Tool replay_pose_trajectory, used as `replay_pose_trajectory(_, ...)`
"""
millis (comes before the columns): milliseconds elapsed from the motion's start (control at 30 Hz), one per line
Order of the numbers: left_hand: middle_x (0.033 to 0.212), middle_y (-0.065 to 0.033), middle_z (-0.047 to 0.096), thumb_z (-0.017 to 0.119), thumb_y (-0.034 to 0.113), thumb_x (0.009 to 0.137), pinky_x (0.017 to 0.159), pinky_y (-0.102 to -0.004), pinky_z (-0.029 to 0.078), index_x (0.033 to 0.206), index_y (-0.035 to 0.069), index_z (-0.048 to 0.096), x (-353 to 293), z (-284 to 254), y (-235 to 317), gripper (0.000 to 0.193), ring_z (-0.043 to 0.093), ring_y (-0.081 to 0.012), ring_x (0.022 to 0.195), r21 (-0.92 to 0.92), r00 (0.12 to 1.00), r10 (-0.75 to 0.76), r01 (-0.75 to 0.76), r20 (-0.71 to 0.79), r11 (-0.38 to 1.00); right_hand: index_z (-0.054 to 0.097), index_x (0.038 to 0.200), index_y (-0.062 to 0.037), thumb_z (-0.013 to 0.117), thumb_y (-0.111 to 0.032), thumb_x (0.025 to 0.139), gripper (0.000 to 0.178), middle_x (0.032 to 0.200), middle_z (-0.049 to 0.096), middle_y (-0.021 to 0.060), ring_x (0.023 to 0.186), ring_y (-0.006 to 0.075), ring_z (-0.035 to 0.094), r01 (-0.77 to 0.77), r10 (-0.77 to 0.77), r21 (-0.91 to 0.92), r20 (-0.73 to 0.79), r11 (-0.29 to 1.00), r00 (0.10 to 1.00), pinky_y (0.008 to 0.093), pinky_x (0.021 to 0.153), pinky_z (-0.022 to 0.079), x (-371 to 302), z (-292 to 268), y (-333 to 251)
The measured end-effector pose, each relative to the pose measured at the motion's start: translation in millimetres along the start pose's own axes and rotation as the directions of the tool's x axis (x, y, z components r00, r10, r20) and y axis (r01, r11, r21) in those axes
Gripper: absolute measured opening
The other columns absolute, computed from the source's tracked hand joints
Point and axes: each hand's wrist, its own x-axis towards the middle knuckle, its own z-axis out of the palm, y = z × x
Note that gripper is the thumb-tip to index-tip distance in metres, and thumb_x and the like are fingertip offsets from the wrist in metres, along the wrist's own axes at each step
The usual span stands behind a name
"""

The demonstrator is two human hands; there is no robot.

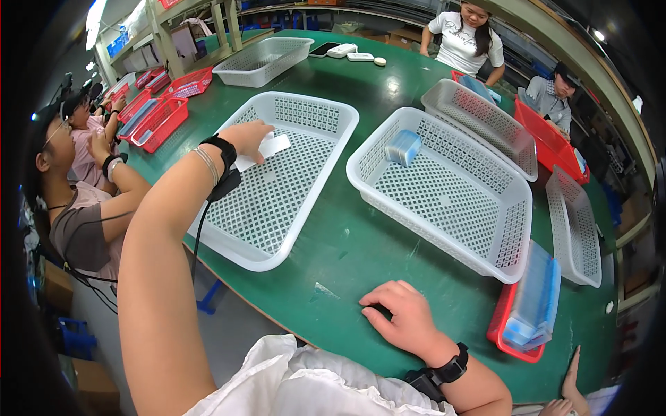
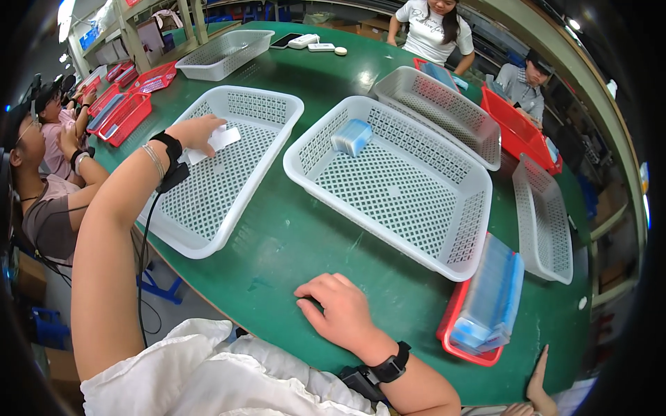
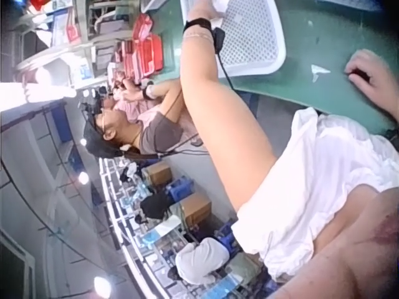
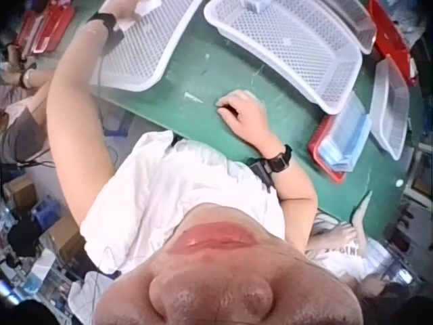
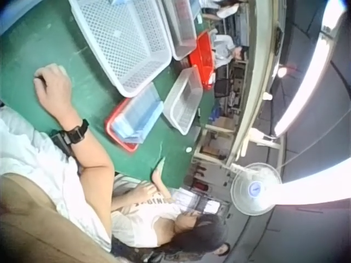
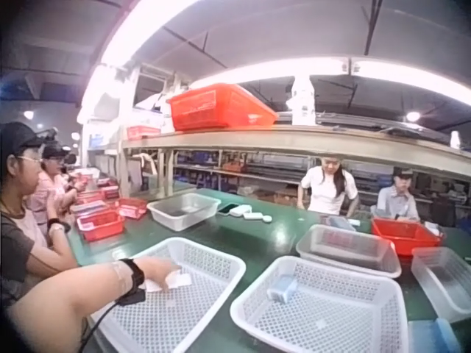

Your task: The person is assembling or inspecting small electronic components, specifically labeling or casing blue electronic devices.

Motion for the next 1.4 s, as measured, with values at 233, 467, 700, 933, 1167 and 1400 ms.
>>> replay_pose_trajectory(233,0.139,-0.0119,0.052,0.087,0.014,0.067,0.107,-0.0398,0.042,0.142,0.011,0.050,15,2,-13,0.084,0.052,-0.0316,0.127,-0.062,0.990,0.128,-0.124,0.060,0.990,0.071,0.095,-0.0138,0.070,-0.013,0.083,0.012,0.092,0.066,0.0025,0.085,0.0244,0.061,-0.013,0.014,-0.015,0.009,1.000,1.000,0.0349,0.073,0.051,1,0,1)
replay_pose_trajectory(467,0.129,-0.0118,0.059,0.090,0.021,0.064,0.094,-0.0440,0.049,0.122,0.012,0.062,-2,-21,17,0.065,0.057,-0.0332,0.118,0.086,0.990,-0.100,0.092,0.101,0.992,0.070,0.095,-0.0135,0.071,-0.013,0.083,0.013,0.092,0.065,0.0027,0.085,0.0245,0.061,-0.008,0.008,-0.022,0.011,1.000,1.000,0.0352,0.072,0.051,2,-1,2)
replay_pose_trajectory(700,0.113,-0.0134,0.067,0.086,0.027,0.068,0.092,-0.0421,0.049,0.118,0.010,0.067,-16,-21,26,0.056,0.060,-0.0321,0.113,0.257,0.987,-0.139,0.114,0.081,0.960,0.070,0.095,-0.0127,0.071,-0.013,0.082,0.013,0.091,0.065,0.0036,0.084,0.0253,0.060,0.020,-0.020,-0.033,-0.006,0.999,1.000,0.0357,0.072,0.050,-3,2,1)
replay_pose_trajectory(933,0.104,-0.0118,0.071,0.080,0.014,0.076,0.087,-0.0359,0.054,0.123,0.003,0.062,-92,-76,54,0.052,0.069,-0.0237,0.097,-0.322,0.937,0.151,-0.255,-0.313,0.912,0.069,0.089,-0.0123,0.070,-0.012,0.081,0.008,0.088,0.064,0.0050,0.083,0.0267,0.061,0.057,-0.057,-0.008,-0.042,0.998,0.998,0.0378,0.071,0.050,-12,6,3)
replay_pose_trajectory(1167,0.107,-0.0036,0.069,0.080,0.009,0.082,0.082,-0.0255,0.054,0.124,-0.005,0.057,-231,-53,206,0.049,0.066,-0.0087,0.094,-0.897,0.850,0.482,-0.367,-0.214,0.248,0.069,0.092,-0.0012,0.069,-0.015,0.089,0.014,0.081,0.069,0.0070,0.067,0.0135,0.062,-0.021,0.135,0.403,-0.257,0.915,0.957,0.0279,0.065,0.051,-3,8,16)
replay_pose_trajectory(1400,0.095,-0.0059,0.071,0.078,0.008,0.082,0.072,-0.0247,0.054,0.119,-0.004,0.062,-246,33,266,0.042,0.067,-0.0091,0.082,-0.956,0.899,0.427,-0.206,-0.100,0.211,0.066,0.103,-0.0038,0.058,-0.046,0.098,0.043,0.082,0.063,0.0004,0.068,0.0085,0.055,-0.042,0.390,0.887,-0.159,0.460,0.907,0.0234,0.057,0.040,-8,-7,12)
